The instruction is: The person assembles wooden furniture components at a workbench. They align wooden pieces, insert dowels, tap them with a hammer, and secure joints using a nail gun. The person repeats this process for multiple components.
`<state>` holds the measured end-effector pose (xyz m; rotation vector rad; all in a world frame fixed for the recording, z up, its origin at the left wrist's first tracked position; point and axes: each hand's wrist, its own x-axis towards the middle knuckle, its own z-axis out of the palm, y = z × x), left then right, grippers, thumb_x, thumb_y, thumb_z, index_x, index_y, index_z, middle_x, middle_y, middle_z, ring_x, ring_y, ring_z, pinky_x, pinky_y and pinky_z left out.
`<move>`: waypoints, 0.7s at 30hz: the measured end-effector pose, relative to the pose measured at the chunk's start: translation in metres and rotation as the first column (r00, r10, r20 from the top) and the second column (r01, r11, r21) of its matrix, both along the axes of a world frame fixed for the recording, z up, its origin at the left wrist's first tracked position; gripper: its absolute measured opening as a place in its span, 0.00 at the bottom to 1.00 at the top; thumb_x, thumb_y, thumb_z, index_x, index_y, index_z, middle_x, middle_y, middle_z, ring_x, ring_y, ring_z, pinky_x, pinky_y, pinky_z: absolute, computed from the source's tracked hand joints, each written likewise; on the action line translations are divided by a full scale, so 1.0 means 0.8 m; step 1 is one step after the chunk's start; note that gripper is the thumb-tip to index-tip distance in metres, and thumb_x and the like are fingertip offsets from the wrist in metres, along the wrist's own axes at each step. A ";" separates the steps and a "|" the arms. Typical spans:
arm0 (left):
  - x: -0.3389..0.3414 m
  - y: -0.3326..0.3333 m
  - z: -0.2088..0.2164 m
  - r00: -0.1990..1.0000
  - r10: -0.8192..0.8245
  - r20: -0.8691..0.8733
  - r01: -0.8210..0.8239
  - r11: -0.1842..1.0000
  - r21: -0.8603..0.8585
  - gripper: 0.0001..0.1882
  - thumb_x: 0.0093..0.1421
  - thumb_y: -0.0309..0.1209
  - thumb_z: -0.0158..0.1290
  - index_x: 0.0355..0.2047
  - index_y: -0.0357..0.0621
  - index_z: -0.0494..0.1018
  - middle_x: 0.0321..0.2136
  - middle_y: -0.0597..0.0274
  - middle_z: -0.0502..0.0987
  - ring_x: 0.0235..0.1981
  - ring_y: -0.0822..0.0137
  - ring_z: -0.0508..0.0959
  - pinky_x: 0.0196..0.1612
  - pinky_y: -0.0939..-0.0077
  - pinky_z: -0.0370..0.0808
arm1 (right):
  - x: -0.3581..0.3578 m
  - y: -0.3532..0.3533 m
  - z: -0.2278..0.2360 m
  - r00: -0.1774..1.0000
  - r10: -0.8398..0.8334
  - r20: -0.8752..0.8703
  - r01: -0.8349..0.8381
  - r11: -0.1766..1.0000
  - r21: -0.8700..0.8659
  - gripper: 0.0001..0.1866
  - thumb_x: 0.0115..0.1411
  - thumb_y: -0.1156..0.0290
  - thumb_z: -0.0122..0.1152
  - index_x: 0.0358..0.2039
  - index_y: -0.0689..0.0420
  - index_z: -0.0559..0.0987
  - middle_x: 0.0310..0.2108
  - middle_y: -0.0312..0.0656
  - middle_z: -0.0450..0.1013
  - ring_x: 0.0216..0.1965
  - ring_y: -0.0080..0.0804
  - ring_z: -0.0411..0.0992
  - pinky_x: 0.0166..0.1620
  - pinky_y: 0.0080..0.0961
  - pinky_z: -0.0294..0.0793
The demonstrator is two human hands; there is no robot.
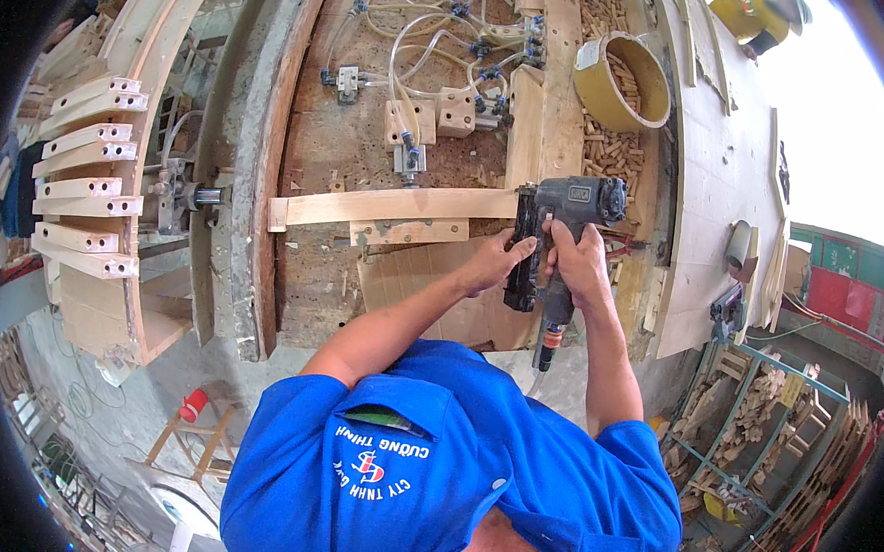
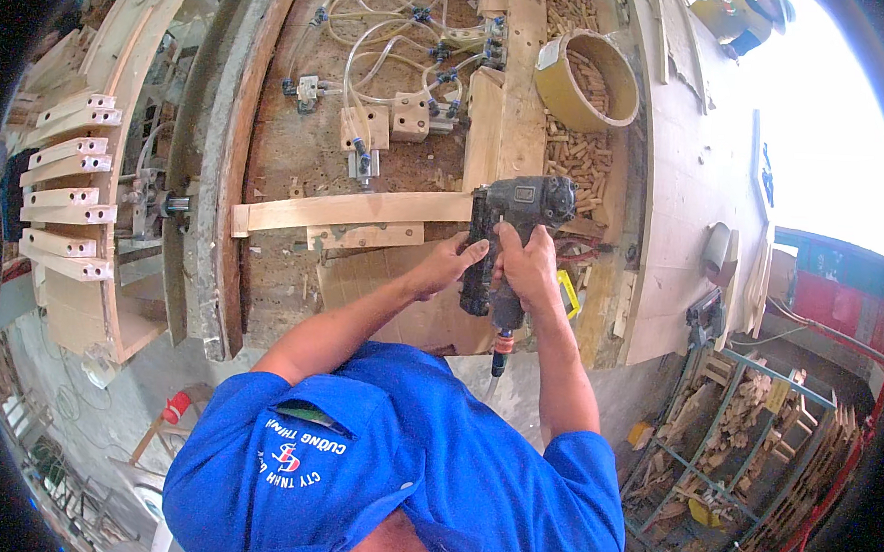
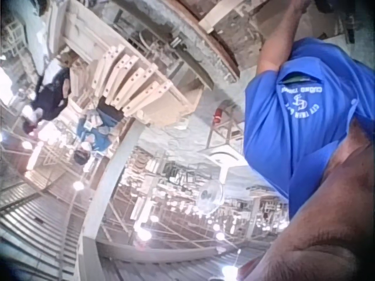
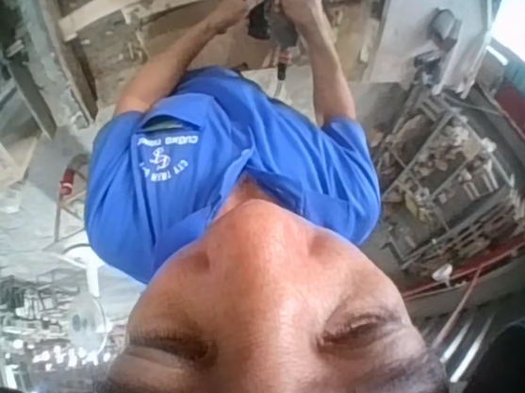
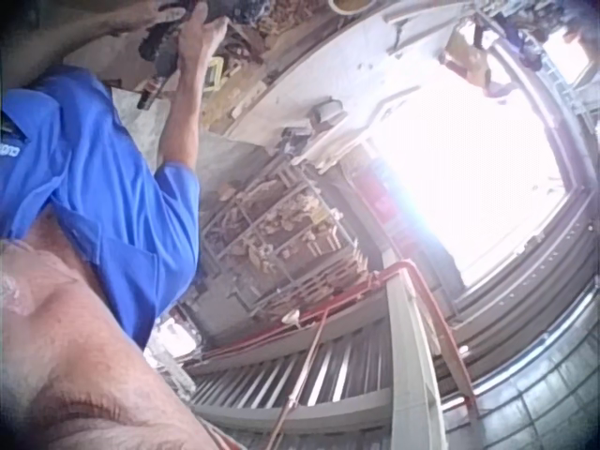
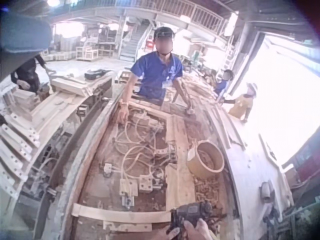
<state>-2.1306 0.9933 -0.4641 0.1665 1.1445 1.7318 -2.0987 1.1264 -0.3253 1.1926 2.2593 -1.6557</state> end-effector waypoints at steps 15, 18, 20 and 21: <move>-0.016 -0.052 0.030 0.940 0.030 -0.339 -0.108 0.970 -0.215 0.27 0.74 0.48 0.57 0.63 0.42 0.75 0.46 0.56 0.84 0.48 0.67 0.83 0.52 0.66 0.80 | 0.026 0.018 0.074 1.000 -0.016 0.006 0.013 0.964 0.267 0.17 0.69 0.61 0.66 0.34 0.65 0.80 0.25 0.40 0.76 0.23 0.23 0.71 0.25 0.29 0.74; -0.080 -0.120 0.068 0.716 0.285 -0.637 -0.486 0.859 -0.162 0.22 0.72 0.42 0.60 0.57 0.39 0.78 0.37 0.56 0.86 0.38 0.69 0.83 0.45 0.67 0.80 | 0.081 0.101 0.107 0.986 -0.126 0.107 0.045 0.827 0.560 0.20 0.70 0.59 0.64 0.38 0.68 0.81 0.27 0.42 0.78 0.25 0.27 0.74 0.29 0.32 0.77; -0.151 -0.162 0.078 0.580 0.391 -0.714 -0.708 0.676 -0.205 0.20 0.71 0.41 0.62 0.53 0.36 0.79 0.33 0.56 0.85 0.34 0.66 0.83 0.40 0.64 0.80 | 0.100 0.162 0.124 0.970 -0.179 0.163 0.011 0.707 0.707 0.22 0.71 0.57 0.63 0.44 0.69 0.80 0.31 0.49 0.79 0.30 0.38 0.77 0.36 0.38 0.78; -0.185 -0.179 0.078 0.502 0.353 -0.790 -0.796 0.546 -0.262 0.19 0.70 0.40 0.62 0.51 0.37 0.79 0.31 0.57 0.84 0.32 0.64 0.83 0.38 0.63 0.80 | 0.103 0.191 0.131 0.963 -0.187 0.192 -0.034 0.625 0.780 0.25 0.71 0.56 0.63 0.47 0.71 0.79 0.35 0.55 0.79 0.35 0.47 0.78 0.42 0.42 0.79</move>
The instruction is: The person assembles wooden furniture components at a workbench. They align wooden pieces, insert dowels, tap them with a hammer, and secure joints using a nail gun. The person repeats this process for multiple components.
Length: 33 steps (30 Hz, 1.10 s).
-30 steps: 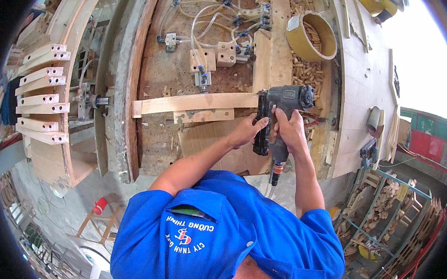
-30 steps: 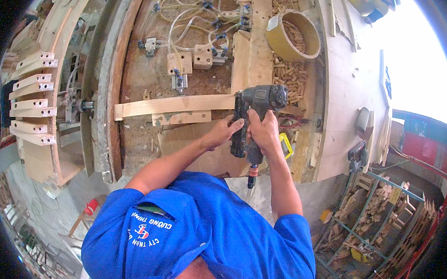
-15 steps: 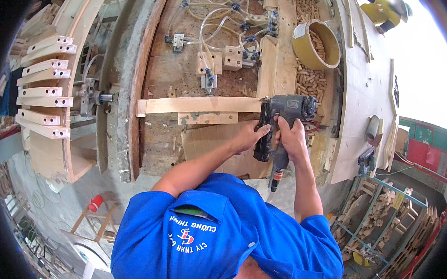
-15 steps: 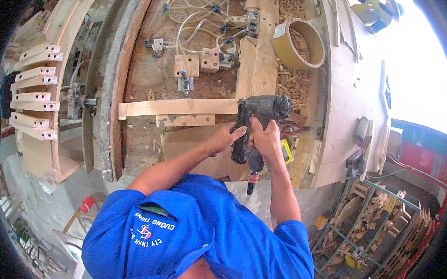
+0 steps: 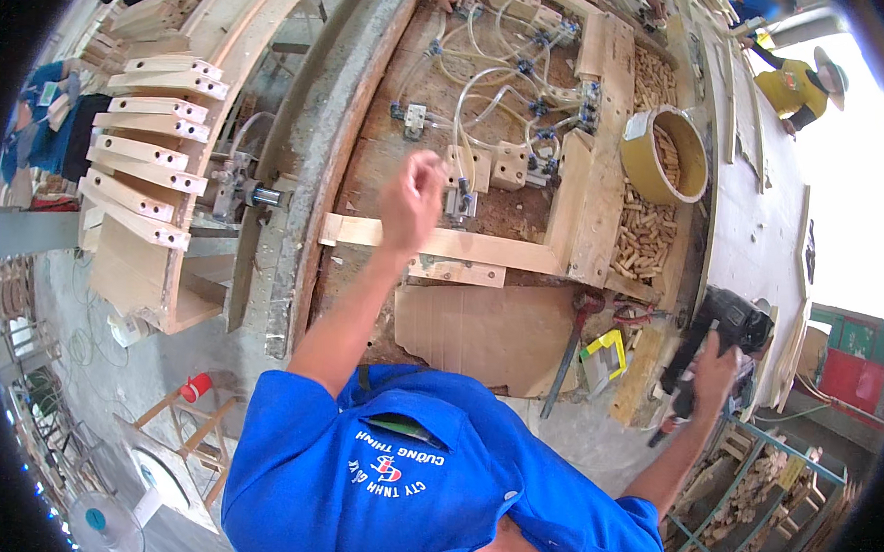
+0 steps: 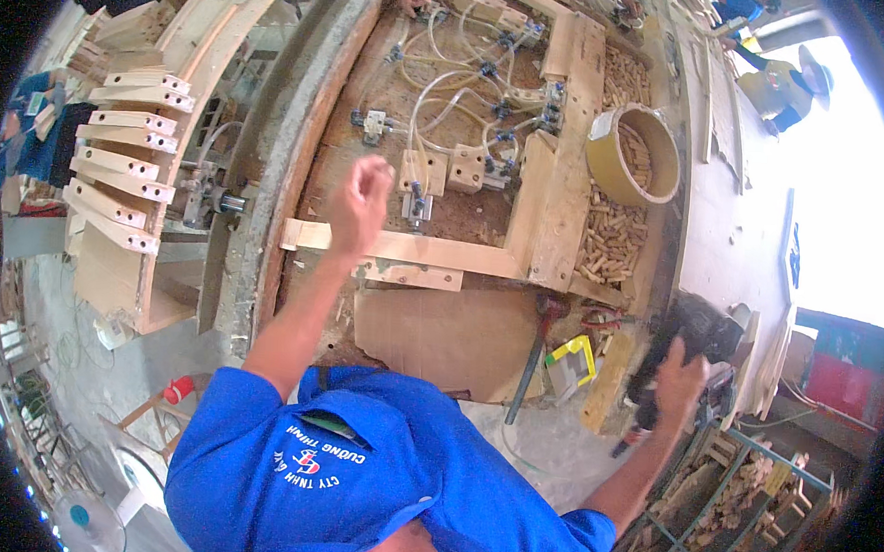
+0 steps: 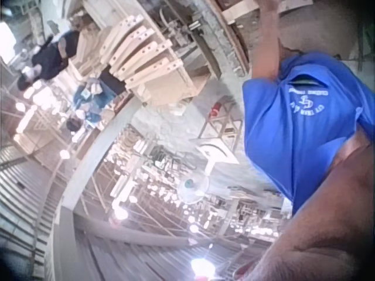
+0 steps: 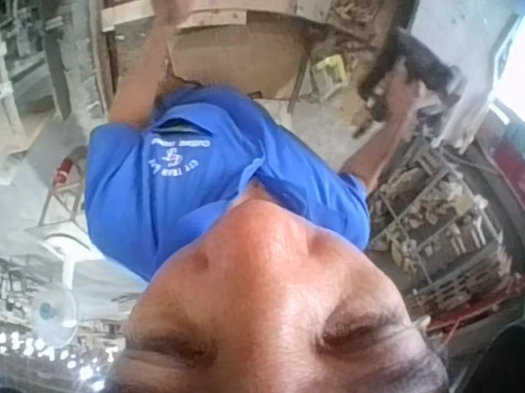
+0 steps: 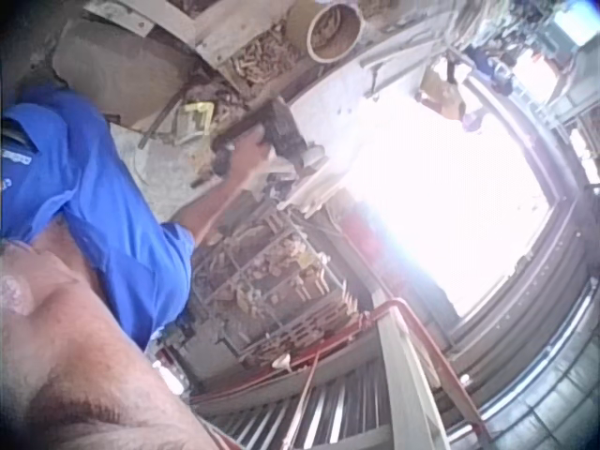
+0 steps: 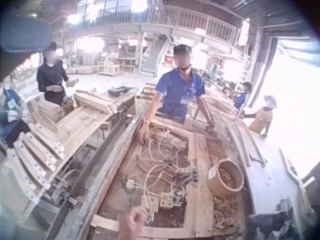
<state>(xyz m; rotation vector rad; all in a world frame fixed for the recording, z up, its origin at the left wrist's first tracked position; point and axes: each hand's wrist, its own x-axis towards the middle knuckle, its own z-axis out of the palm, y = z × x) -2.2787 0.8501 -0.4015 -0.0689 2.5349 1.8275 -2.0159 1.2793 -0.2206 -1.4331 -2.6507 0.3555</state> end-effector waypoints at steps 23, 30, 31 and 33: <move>0.007 -0.063 -0.064 0.819 -0.573 -0.018 0.392 0.583 -0.712 0.20 0.71 0.44 0.54 0.29 0.40 0.80 0.28 0.47 0.83 0.36 0.41 0.81 0.41 0.44 0.75 | 0.119 -0.045 -0.234 0.936 0.350 -0.040 -0.346 0.934 0.084 0.25 0.67 0.63 0.65 0.60 0.63 0.77 0.52 0.56 0.78 0.58 0.56 0.75 0.63 0.44 0.74; 0.028 -0.051 -0.054 0.759 -0.651 0.009 0.402 0.458 -0.793 0.23 0.73 0.45 0.48 0.30 0.42 0.83 0.32 0.47 0.84 0.41 0.45 0.80 0.50 0.45 0.73 | 0.140 -0.197 -0.285 0.991 0.130 -0.001 -0.130 0.989 -0.068 0.28 0.62 0.64 0.69 0.61 0.61 0.76 0.46 0.58 0.76 0.51 0.63 0.75 0.55 0.55 0.75; 0.027 -0.049 -0.053 0.761 -0.649 0.017 0.401 0.450 -0.798 0.24 0.73 0.45 0.48 0.30 0.42 0.84 0.33 0.46 0.85 0.41 0.44 0.80 0.51 0.45 0.73 | 0.138 -0.196 -0.283 0.991 0.130 -0.013 -0.130 0.985 -0.109 0.28 0.63 0.64 0.69 0.61 0.61 0.76 0.49 0.59 0.75 0.52 0.63 0.75 0.55 0.55 0.75; 0.025 -0.044 -0.048 0.764 -0.644 0.036 0.406 0.436 -0.803 0.25 0.73 0.46 0.46 0.31 0.42 0.85 0.33 0.45 0.85 0.42 0.44 0.80 0.52 0.46 0.74 | 0.135 -0.183 -0.278 0.991 0.128 -0.030 -0.131 0.973 -0.188 0.28 0.63 0.65 0.68 0.62 0.60 0.76 0.53 0.61 0.75 0.55 0.63 0.75 0.56 0.53 0.76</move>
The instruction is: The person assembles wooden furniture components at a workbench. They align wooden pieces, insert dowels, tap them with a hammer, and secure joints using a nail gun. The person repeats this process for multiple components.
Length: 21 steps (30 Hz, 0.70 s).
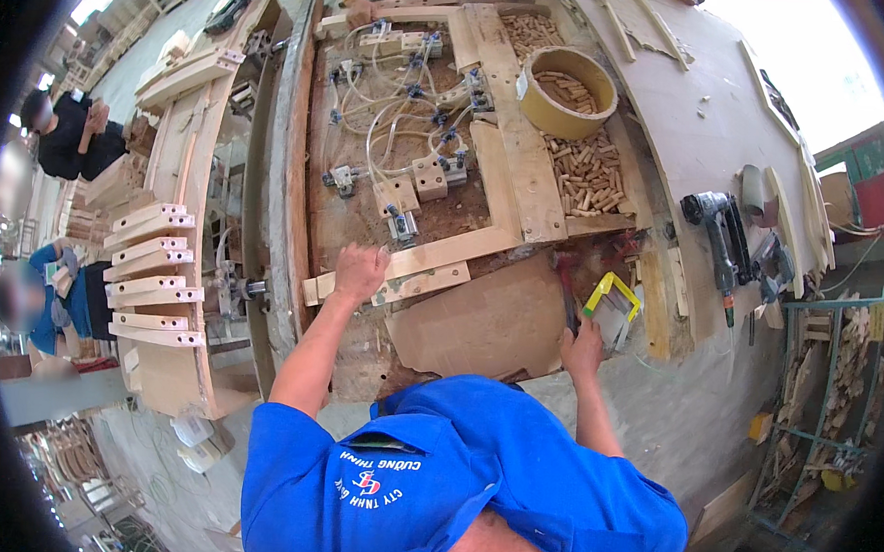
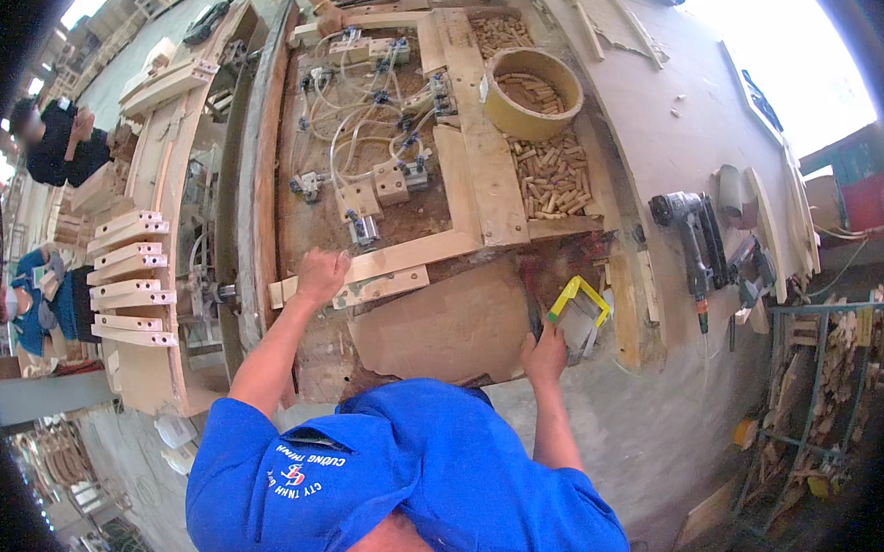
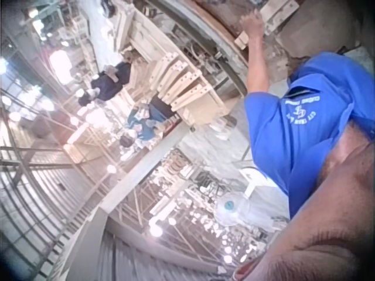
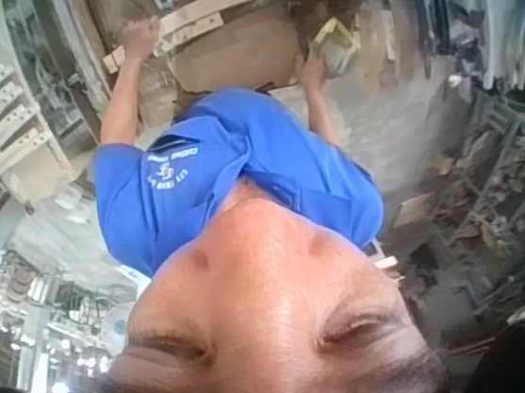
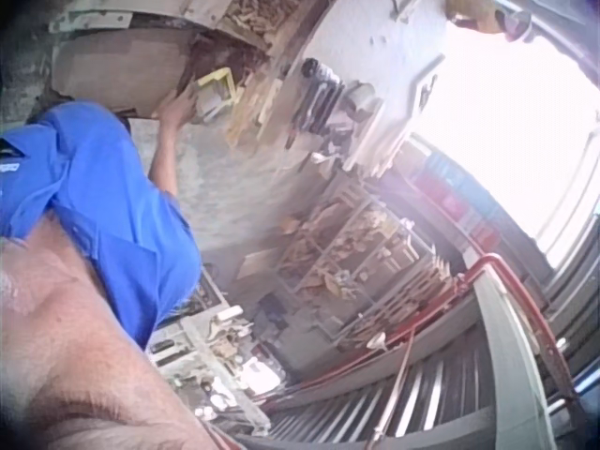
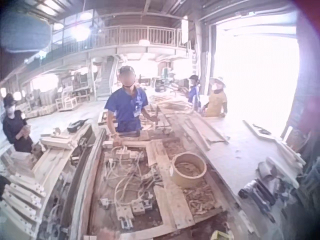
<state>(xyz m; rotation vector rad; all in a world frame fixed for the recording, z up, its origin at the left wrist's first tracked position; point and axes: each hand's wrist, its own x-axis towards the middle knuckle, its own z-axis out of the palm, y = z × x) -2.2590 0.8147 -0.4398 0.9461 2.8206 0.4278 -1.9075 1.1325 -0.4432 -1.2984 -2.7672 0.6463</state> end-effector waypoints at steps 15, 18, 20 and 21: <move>0.006 0.017 0.102 0.846 0.008 0.532 -0.248 0.891 0.380 0.24 0.72 0.43 0.50 0.30 0.33 0.80 0.20 0.57 0.78 0.26 0.67 0.77 0.34 0.63 0.76 | -0.092 -0.067 0.080 0.866 0.037 -0.499 -0.345 0.766 -0.542 0.28 0.62 0.65 0.75 0.60 0.61 0.78 0.47 0.50 0.81 0.47 0.41 0.82 0.52 0.39 0.82; 0.037 0.142 0.148 0.688 -0.293 0.664 -0.261 0.754 0.603 0.21 0.75 0.41 0.48 0.37 0.34 0.80 0.27 0.64 0.80 0.29 0.74 0.75 0.34 0.69 0.75 | -0.155 -0.080 0.090 0.710 0.114 -0.695 -0.571 0.671 -0.473 0.33 0.62 0.67 0.76 0.64 0.60 0.73 0.51 0.46 0.80 0.49 0.36 0.80 0.54 0.36 0.81; 0.040 0.199 0.159 0.833 -0.418 0.362 0.012 0.668 0.744 0.22 0.77 0.42 0.47 0.42 0.33 0.80 0.32 0.63 0.81 0.33 0.73 0.77 0.38 0.70 0.77 | -0.195 -0.072 0.107 0.572 0.089 -0.815 -0.675 0.615 -0.407 0.35 0.61 0.69 0.76 0.66 0.59 0.71 0.52 0.43 0.79 0.50 0.33 0.79 0.54 0.34 0.80; 0.036 0.233 0.165 0.695 -0.484 0.531 -0.129 0.643 0.755 0.20 0.77 0.41 0.50 0.47 0.34 0.80 0.35 0.60 0.83 0.38 0.71 0.80 0.44 0.69 0.78 | -0.214 -0.060 0.108 0.522 0.034 -0.852 -0.690 0.605 -0.398 0.35 0.61 0.69 0.77 0.66 0.58 0.70 0.52 0.41 0.78 0.51 0.31 0.78 0.55 0.33 0.79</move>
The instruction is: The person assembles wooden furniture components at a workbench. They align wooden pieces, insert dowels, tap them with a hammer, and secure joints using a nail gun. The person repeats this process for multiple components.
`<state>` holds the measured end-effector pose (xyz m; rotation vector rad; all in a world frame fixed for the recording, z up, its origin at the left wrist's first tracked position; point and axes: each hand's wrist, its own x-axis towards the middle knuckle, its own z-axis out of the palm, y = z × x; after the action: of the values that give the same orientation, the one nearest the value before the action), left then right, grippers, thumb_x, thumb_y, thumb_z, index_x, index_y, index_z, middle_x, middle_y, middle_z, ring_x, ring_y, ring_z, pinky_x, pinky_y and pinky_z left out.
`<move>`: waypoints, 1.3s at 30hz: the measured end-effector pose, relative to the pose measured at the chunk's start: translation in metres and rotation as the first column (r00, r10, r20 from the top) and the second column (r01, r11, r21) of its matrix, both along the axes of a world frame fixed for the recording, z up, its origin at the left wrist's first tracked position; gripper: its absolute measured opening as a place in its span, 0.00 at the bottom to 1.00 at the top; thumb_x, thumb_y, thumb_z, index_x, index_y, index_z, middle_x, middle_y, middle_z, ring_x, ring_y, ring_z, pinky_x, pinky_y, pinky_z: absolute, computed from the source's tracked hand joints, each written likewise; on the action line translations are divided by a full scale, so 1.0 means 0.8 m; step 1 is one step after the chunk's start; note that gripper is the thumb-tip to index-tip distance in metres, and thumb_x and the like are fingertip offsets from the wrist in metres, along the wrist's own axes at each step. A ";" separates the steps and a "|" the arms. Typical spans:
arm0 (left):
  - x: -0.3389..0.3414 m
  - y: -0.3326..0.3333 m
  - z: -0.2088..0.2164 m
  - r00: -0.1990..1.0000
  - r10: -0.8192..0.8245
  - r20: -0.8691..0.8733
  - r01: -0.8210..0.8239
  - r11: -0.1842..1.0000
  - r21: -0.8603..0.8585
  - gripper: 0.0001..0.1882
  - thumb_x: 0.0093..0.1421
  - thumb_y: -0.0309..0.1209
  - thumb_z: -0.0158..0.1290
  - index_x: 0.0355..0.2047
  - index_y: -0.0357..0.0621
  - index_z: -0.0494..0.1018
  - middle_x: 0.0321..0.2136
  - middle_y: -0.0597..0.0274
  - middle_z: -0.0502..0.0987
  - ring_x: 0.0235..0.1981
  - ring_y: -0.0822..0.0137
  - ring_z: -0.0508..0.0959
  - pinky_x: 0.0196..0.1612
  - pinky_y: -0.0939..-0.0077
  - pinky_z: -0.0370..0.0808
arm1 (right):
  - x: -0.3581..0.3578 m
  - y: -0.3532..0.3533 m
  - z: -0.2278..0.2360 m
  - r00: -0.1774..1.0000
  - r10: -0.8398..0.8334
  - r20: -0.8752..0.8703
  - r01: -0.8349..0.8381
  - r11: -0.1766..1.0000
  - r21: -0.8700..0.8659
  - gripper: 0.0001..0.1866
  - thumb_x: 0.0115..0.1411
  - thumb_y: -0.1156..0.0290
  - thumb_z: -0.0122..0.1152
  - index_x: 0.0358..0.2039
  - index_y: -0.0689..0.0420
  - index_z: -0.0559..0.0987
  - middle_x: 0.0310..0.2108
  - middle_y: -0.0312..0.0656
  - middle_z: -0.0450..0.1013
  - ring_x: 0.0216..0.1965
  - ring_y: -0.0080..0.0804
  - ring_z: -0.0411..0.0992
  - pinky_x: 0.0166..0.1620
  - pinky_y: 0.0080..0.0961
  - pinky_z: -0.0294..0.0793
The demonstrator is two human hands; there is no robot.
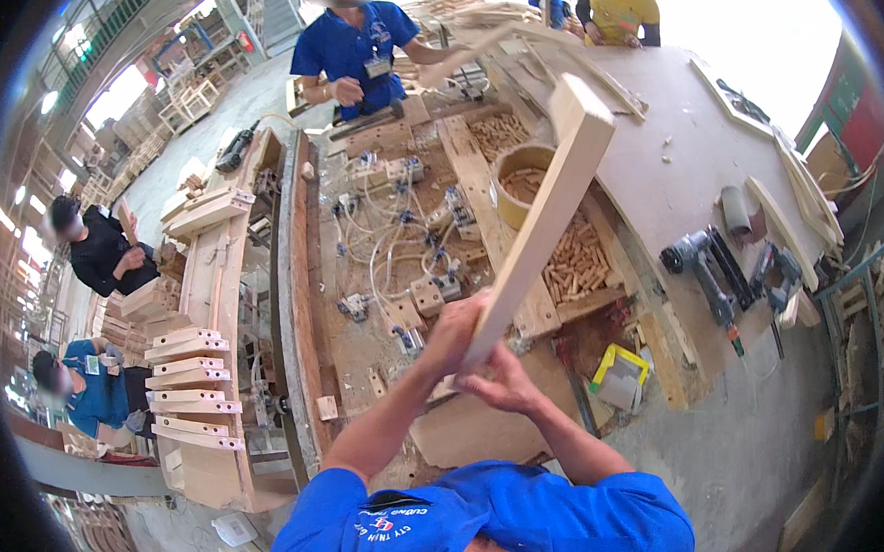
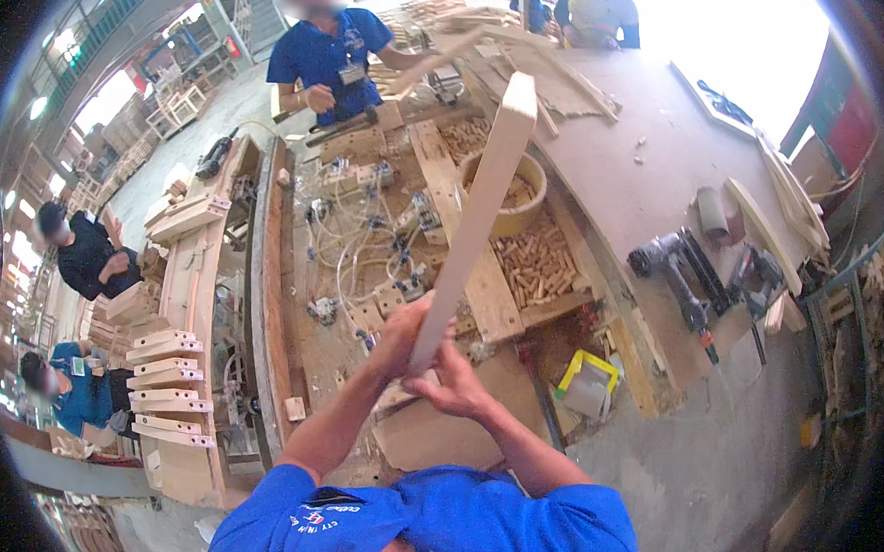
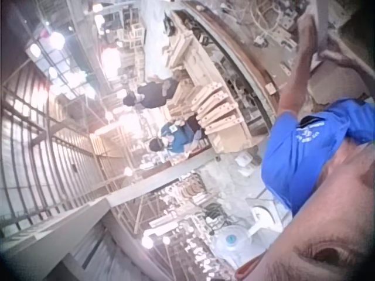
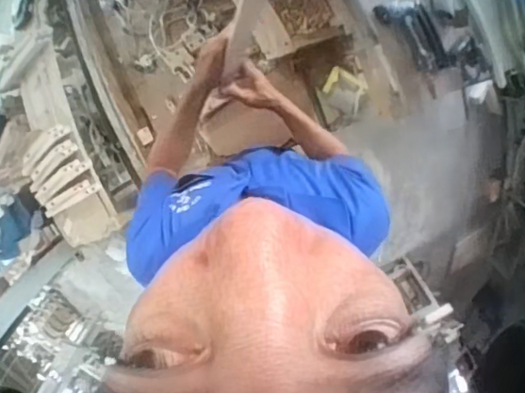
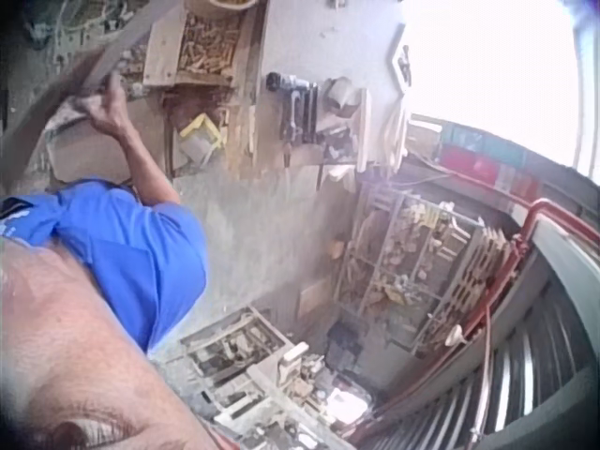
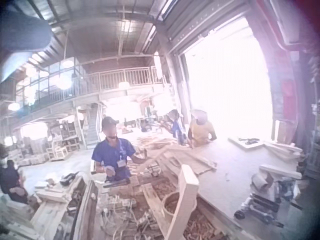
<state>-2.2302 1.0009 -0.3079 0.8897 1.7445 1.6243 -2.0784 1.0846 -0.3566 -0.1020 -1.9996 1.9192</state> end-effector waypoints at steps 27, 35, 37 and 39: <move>0.028 -0.315 -0.086 0.658 0.741 -0.135 -0.699 0.534 -0.476 0.18 0.70 0.36 0.57 0.50 0.33 0.82 0.39 0.55 0.88 0.42 0.70 0.85 0.49 0.72 0.79 | -0.322 0.520 0.114 0.515 -0.844 0.151 0.268 0.325 0.907 0.43 0.64 0.38 0.62 0.67 0.60 0.73 0.66 0.63 0.70 0.70 0.54 0.68 0.69 0.47 0.69; 0.099 -0.411 -0.039 0.627 0.678 -0.384 -0.762 0.434 -0.480 0.14 0.69 0.39 0.57 0.44 0.43 0.83 0.34 0.46 0.85 0.35 0.51 0.85 0.41 0.59 0.79 | -0.183 0.304 0.034 0.898 -0.441 0.015 0.289 0.615 0.733 0.21 0.70 0.64 0.62 0.57 0.65 0.79 0.54 0.57 0.77 0.56 0.56 0.75 0.59 0.45 0.74; 0.098 -0.444 -0.022 0.551 0.662 -0.507 -0.833 0.405 -0.377 0.12 0.70 0.35 0.56 0.43 0.39 0.82 0.33 0.47 0.84 0.36 0.53 0.85 0.43 0.61 0.80 | -0.102 0.279 0.011 0.951 -0.311 0.006 0.222 0.693 0.686 0.15 0.73 0.71 0.61 0.55 0.66 0.79 0.52 0.48 0.76 0.54 0.38 0.76 0.59 0.34 0.76; 0.109 -0.499 0.001 0.414 0.643 -0.644 -0.906 0.362 -0.221 0.12 0.69 0.34 0.56 0.45 0.40 0.82 0.38 0.46 0.85 0.39 0.47 0.85 0.45 0.57 0.81 | -0.041 0.243 -0.009 0.970 -0.220 0.102 0.095 0.730 0.677 0.13 0.72 0.71 0.62 0.52 0.65 0.79 0.42 0.42 0.78 0.40 0.30 0.77 0.45 0.28 0.79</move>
<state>-2.1427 0.6016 -0.3074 0.0084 3.1519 1.2431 -2.1112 1.2787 -0.3636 -0.2496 -2.5815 1.0118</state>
